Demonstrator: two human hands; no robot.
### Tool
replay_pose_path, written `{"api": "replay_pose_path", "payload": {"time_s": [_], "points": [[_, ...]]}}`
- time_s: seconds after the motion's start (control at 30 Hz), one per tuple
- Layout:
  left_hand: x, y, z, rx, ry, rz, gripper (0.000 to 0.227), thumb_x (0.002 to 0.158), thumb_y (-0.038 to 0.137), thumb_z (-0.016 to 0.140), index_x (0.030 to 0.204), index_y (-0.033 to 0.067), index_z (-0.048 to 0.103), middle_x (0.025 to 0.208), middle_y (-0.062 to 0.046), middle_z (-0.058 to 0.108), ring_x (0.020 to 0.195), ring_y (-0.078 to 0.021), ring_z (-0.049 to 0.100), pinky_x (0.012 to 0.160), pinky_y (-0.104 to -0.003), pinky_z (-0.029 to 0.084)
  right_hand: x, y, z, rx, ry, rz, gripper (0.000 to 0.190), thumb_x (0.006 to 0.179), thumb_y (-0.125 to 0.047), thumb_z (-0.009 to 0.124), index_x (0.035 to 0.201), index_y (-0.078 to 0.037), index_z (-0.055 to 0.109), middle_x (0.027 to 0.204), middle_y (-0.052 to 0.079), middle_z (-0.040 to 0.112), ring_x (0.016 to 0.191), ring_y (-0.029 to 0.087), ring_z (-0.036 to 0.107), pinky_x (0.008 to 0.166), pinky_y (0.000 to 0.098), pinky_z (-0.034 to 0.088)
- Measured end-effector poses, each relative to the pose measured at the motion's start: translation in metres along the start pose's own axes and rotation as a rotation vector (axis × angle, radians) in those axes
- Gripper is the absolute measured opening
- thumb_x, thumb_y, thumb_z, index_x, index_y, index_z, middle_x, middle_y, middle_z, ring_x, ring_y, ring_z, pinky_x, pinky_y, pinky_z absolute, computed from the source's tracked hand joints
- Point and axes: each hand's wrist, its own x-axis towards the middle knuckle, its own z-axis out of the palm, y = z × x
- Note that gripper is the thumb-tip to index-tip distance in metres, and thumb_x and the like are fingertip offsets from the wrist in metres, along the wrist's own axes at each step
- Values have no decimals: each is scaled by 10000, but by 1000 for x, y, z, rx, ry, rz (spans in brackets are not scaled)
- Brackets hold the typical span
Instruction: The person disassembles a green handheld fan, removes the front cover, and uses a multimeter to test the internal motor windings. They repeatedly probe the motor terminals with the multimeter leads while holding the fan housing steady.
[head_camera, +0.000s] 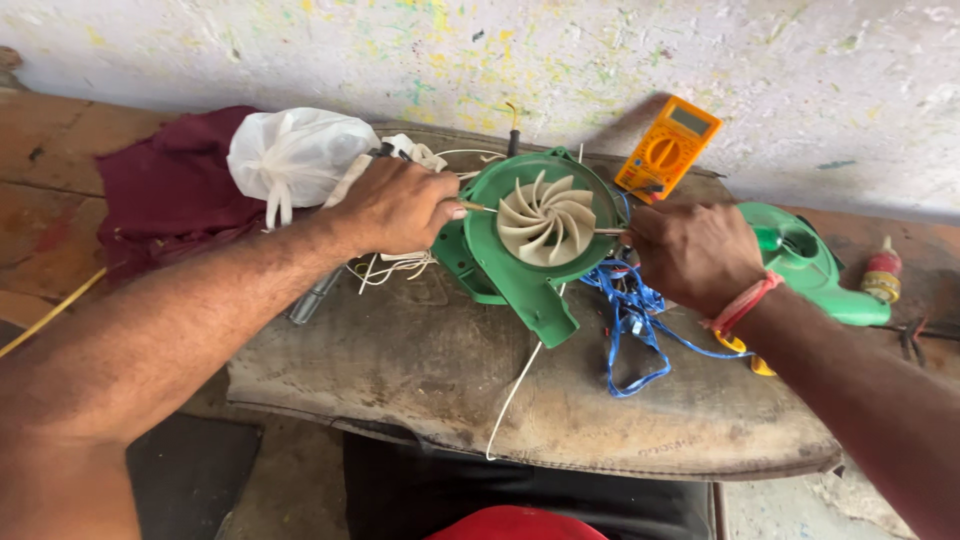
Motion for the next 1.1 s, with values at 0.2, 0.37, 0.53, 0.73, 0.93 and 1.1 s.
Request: {"api": "replay_pose_path", "payload": {"time_s": [0.2, 0.37, 0.53, 0.73, 0.93, 1.1], "points": [[-1, -1, 2, -43, 18, 10, 305, 954, 349, 661, 863, 58, 679, 680, -165, 685, 687, -396, 698, 670, -552, 517, -2, 3, 7, 115, -22, 121, 218, 943, -340, 638, 862, -150, 709, 756, 146, 703, 681, 414, 667, 628, 566, 506], [0, -4, 5, -43, 9, 10, 321, 965, 370, 654, 873, 63, 681, 676, -159, 681, 698, -400, 695, 673, -554, 515, -1, 7, 9, 147, -11, 105, 236, 937, -347, 649, 859, -131, 706, 769, 149, 705, 705, 418, 667, 642, 567, 508], [0, -6, 8, -68, 5, 14, 327, 974, 367, 646, 871, 58, 675, 663, -145, 676, 689, -380, 700, 684, -546, 520, 0, 8, 10, 207, -39, 169, 232, 923, -362, 666, 882, -144, 733, 760, 155, 709, 699, 419, 670, 645, 562, 512], [0, -7, 8, -94, -9, 0, 313, 971, 356, 643, 884, 57, 679, 674, -141, 681, 691, -368, 704, 686, -534, 528, -1, 7, 8, 267, 10, 165, 217, 911, -337, 701, 893, -121, 709, 764, 143, 719, 706, 406, 675, 640, 551, 508], [0, -9, 11, -95, -19, -12, 330, 981, 360, 637, 873, 50, 674, 686, -143, 686, 702, -366, 707, 700, -531, 534, -1, 8, 8, 312, 28, 148, 210, 909, -317, 717, 915, -110, 687, 748, 127, 722, 703, 390, 682, 636, 538, 512], [0, -9, 12, -91, -5, -6, 324, 980, 358, 635, 885, 51, 674, 691, -149, 690, 715, -372, 707, 707, -540, 530, 0, 7, 5, 327, 32, 149, 200, 896, -311, 718, 910, -114, 681, 737, 113, 720, 694, 379, 686, 629, 533, 514]]}}
